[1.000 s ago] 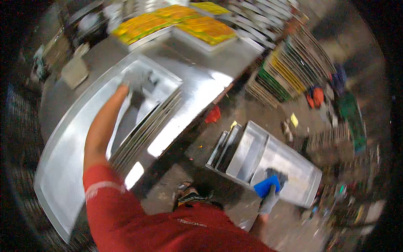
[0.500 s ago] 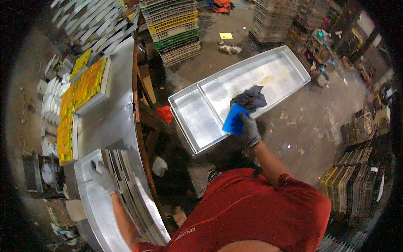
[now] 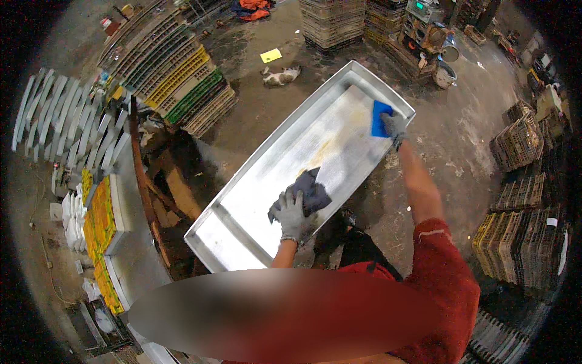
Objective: The person wipes the interior surfaces of rectangular metal trays using a blue sponge and a dark cloth. The person repeatedly picks up trays, wipes them, and stacks them on a metal table in a workshop.
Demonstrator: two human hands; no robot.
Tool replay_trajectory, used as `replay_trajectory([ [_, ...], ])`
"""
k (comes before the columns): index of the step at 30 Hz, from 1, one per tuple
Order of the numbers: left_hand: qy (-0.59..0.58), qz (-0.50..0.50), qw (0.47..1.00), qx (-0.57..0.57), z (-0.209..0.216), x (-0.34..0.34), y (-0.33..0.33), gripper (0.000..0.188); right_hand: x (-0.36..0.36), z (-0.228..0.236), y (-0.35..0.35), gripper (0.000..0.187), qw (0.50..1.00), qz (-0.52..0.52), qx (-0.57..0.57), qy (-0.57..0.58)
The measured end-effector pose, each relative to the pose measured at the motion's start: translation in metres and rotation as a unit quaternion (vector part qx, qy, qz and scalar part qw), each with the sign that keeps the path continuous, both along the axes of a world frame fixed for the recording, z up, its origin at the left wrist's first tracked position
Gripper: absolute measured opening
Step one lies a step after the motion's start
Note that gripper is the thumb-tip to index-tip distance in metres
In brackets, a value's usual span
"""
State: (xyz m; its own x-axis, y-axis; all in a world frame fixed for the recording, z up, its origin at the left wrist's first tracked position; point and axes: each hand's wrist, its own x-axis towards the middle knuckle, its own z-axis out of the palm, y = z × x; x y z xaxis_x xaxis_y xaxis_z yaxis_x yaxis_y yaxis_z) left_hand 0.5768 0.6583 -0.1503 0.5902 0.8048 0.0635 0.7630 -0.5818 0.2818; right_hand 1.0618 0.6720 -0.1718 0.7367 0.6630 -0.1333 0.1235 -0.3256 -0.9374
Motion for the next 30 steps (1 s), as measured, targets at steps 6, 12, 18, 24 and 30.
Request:
replay_trajectory([
  [6, 0.086, 0.074, 0.991, -0.073, -0.016, 0.006, 0.031, 0.071, 0.16, -0.045, 0.012, 0.045, 0.916, 0.072, -0.264, -0.293],
  [12, -0.035, 0.061, 0.987, -0.148, -0.032, 0.008, 0.069, 0.075, 0.024, -0.037, 0.014, 0.031, 0.974, 0.154, -0.162, -0.022],
  [18, -0.448, 0.257, 0.81, -0.278, 0.01, -0.057, 0.054, 0.044, -0.259, -0.022, 0.0, 0.03, 0.888, 0.381, -0.072, -0.247],
  [24, -0.624, 0.447, 0.604, -0.215, 0.071, -0.208, -0.03, 0.044, -0.498, -0.033, -0.052, 0.052, 0.855, 0.475, -0.204, -0.055],
  [30, -0.724, 0.474, 0.467, -0.18, 0.073, -0.297, -0.114, 0.046, -0.526, -0.023, -0.055, 0.046, 0.865, 0.45, -0.187, 0.116],
])
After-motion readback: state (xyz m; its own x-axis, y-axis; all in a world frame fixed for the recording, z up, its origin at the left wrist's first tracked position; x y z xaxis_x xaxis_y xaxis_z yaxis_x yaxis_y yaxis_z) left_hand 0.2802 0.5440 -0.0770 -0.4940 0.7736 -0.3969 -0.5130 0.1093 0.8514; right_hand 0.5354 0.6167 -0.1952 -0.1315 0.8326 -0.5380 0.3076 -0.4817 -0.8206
